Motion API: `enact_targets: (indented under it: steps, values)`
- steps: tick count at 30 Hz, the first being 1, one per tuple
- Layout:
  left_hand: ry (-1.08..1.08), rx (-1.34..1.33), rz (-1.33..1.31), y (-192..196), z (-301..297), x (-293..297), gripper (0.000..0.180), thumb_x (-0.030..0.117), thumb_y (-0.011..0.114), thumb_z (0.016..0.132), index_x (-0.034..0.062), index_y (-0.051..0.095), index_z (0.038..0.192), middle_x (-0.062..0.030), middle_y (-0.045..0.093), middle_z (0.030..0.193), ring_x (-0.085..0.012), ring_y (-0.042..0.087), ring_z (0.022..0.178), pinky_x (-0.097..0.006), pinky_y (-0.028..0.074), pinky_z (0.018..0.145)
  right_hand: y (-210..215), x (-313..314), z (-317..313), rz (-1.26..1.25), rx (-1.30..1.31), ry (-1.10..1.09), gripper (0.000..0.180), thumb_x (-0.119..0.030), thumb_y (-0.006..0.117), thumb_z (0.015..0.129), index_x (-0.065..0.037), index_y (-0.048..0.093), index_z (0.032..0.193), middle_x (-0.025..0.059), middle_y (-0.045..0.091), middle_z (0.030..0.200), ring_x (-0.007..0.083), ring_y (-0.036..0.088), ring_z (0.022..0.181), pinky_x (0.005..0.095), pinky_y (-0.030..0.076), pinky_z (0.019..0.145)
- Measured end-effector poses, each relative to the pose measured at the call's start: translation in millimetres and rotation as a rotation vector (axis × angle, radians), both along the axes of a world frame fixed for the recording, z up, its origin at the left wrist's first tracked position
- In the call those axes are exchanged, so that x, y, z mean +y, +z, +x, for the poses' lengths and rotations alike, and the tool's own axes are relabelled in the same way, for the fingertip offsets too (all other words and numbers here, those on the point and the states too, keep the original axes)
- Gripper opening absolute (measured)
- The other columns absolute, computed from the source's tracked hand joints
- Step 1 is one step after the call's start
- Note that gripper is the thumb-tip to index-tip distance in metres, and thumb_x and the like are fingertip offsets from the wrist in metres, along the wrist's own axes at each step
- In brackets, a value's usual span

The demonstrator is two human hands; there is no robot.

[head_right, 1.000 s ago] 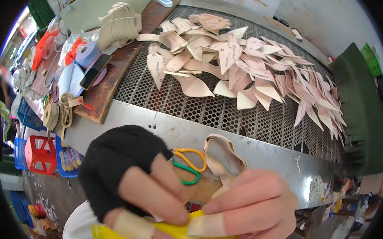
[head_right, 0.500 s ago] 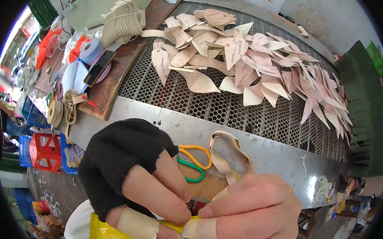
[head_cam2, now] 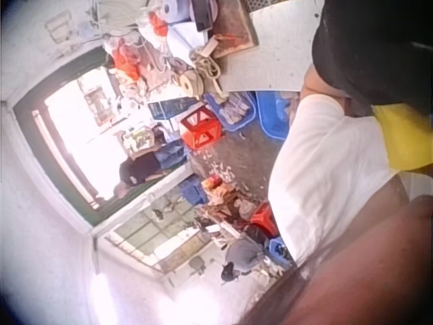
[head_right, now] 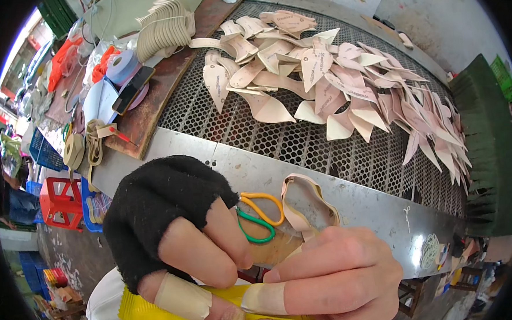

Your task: The person is assembling and taping straps onto shoe insoles at a workbench.

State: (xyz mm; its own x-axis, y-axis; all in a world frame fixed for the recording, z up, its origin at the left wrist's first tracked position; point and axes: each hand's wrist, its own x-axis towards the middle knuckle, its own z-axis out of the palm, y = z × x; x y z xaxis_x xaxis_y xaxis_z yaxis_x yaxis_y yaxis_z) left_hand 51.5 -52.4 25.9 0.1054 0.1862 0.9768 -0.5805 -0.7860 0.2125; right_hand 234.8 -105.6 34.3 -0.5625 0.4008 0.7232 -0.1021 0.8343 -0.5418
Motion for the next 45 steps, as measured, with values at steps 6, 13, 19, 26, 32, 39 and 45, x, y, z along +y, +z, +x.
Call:
enact_targets:
  steps: [6, 13, 19, 26, 32, 39, 45]
  values:
    - [-0.079, -0.156, 0.161, -1.7, 11.4, 17.8, 0.023, 0.022, 0.070, 0.083, 0.0010, 0.068, 0.073, -0.0091, 0.059, 0.063, -0.0130, 0.053, 0.046, -0.022, 0.043, 0.042, -1.0, 6.8, 2.1, -0.013, -0.002, 0.011, 0.017, -0.013, 0.071, 0.077, -0.018, 0.067, 0.092, 0.0051, 0.059, 0.092, 0.0182, 0.054, 0.080, 0.0241, 0.045, 0.059]
    - [-0.053, -0.202, 0.239, 1.4, 3.5, 12.6, 0.017, 0.016, 0.070, 0.083, -0.0006, 0.068, 0.079, -0.0115, 0.060, 0.071, -0.0151, 0.056, 0.050, -0.023, 0.047, 0.046, 6.7, 14.1, 5.1, -0.003, -0.094, 0.106, 0.019, -0.011, 0.071, 0.077, -0.016, 0.068, 0.095, 0.0086, 0.062, 0.098, 0.0200, 0.057, 0.079, 0.0242, 0.046, 0.060]
    - [-0.185, 0.058, 0.346, 22.5, -13.7, 31.0, 0.014, 0.012, 0.069, 0.082, -0.0015, 0.067, 0.083, -0.0133, 0.059, 0.076, -0.0165, 0.057, 0.052, -0.024, 0.049, 0.049, -2.9, 16.0, 1.3, 0.010, -0.037, 0.101, 0.021, -0.009, 0.071, 0.075, -0.015, 0.068, 0.095, 0.0089, 0.063, 0.096, 0.0199, 0.058, 0.077, 0.0240, 0.044, 0.058]
    - [-0.316, 0.207, 0.563, 31.6, -13.0, 36.8, 0.013, 0.011, 0.070, 0.082, -0.0020, 0.067, 0.082, -0.0139, 0.059, 0.076, -0.0171, 0.056, 0.052, -0.024, 0.049, 0.050, 2.9, 14.1, -0.8, 0.011, -0.017, 0.060, 0.020, -0.008, 0.073, 0.071, -0.014, 0.069, 0.090, 0.0078, 0.063, 0.084, 0.0194, 0.057, 0.069, 0.0241, 0.041, 0.052]
    - [-0.276, 0.161, 0.464, 21.0, -10.5, 29.4, 0.015, 0.012, 0.070, 0.081, -0.0027, 0.067, 0.080, -0.0137, 0.059, 0.072, -0.0174, 0.056, 0.051, -0.026, 0.049, 0.050, -22.8, 0.9, -16.7, 0.030, 0.323, -0.091, 0.021, -0.007, 0.075, 0.067, -0.013, 0.070, 0.086, 0.0093, 0.063, 0.075, 0.0194, 0.056, 0.059, 0.0254, 0.040, 0.048]
    - [-0.089, 0.105, -0.083, -7.3, -12.5, -5.0, 0.008, 0.008, 0.071, 0.079, 0.0028, 0.066, 0.083, -0.0121, 0.061, 0.074, -0.0214, 0.059, 0.054, -0.029, 0.049, 0.046, -18.2, 29.3, -5.4, 0.013, 0.203, 0.162, 0.015, -0.011, 0.076, 0.065, -0.007, 0.065, 0.076, 0.0137, 0.064, 0.070, 0.0208, 0.055, 0.052, 0.0275, 0.040, 0.046]
    - [0.079, 0.343, -0.517, -11.2, -12.9, 5.5, 0.034, 0.016, 0.081, 0.071, 0.0050, 0.064, 0.099, -0.0087, 0.065, 0.089, -0.0180, 0.064, 0.078, -0.030, 0.050, 0.071, -26.1, 17.7, -33.2, -0.248, 0.507, -0.487, 0.021, -0.013, 0.074, 0.071, 0.001, 0.063, 0.084, 0.0116, 0.064, 0.084, 0.0168, 0.058, 0.071, 0.0270, 0.046, 0.064]
